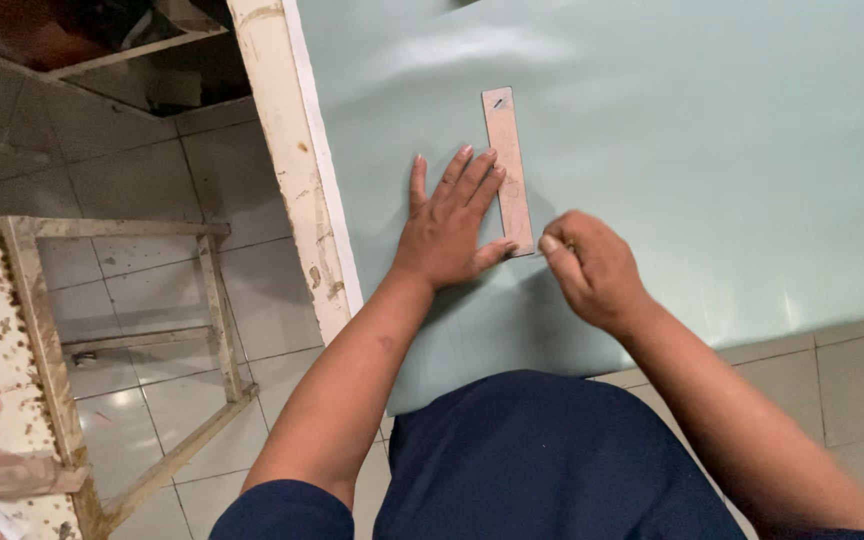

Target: The person places a wooden ruler on a light green sheet and uses a pencil to draw straight lines along its edge. They repeatedly reposition the ruler and draw additional lines across the sheet.

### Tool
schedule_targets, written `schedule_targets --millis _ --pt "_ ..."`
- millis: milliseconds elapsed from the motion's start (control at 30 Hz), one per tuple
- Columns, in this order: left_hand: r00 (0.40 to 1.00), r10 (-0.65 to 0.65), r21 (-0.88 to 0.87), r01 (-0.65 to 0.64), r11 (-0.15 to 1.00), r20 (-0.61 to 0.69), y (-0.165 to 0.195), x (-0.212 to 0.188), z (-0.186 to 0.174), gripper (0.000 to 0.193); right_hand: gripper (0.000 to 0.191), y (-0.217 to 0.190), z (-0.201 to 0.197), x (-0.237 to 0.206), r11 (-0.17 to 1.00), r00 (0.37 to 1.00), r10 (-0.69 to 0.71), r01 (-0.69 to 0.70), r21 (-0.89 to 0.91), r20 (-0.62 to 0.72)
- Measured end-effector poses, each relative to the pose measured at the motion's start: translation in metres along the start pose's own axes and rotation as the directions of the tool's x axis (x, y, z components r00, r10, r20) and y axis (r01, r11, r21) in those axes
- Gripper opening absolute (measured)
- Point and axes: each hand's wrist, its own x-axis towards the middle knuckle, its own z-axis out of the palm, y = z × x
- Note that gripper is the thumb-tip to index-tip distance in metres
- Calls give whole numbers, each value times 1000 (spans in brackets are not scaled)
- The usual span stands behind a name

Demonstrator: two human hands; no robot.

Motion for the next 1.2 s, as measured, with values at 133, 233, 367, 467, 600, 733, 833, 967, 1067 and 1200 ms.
schedule_targets --millis 133,233,367,467,600,733,833,967,1067,1200 --pt "996 0 -20 -2 1000 -85 -1 -2 4 107 29 2 -5 47 981 990 -86 104 -162 115" --pt "984 11 -40 -18 999 -179 -2 -5 5 107 50 4 -8 83 895 936 -56 201 -398 347" --pt "964 -20 -59 4 998 -266 -4 -6 3 93 28 21 -30 95 795 937 -179 318 -516 302" --pt "960 -49 -50 37 998 -276 -1 -6 4 86 27 42 -49 91 782 967 40 127 -610 252" --pt "962 -51 15 57 998 -270 2 -4 4 82 34 73 -76 66 805 957 222 -70 -589 189" --pt "973 -84 52 97 994 -214 4 -3 3 81 43 90 -85 38 883 948 289 -211 -419 134" --pt "977 -108 82 125 989 -187 6 -1 1 81 49 92 -82 32 875 920 380 -325 -358 93" --pt "978 -123 92 140 986 -170 8 1 0 80 41 87 -80 32 792 805 578 -515 -326 132" --pt "981 -103 112 122 986 -164 7 1 0 77 32 81 -75 33 855 832 518 -510 -91 200" --pt "981 -80 86 96 992 -179 6 0 3 70 30 66 -59 43 870 869 438 -474 135 232"
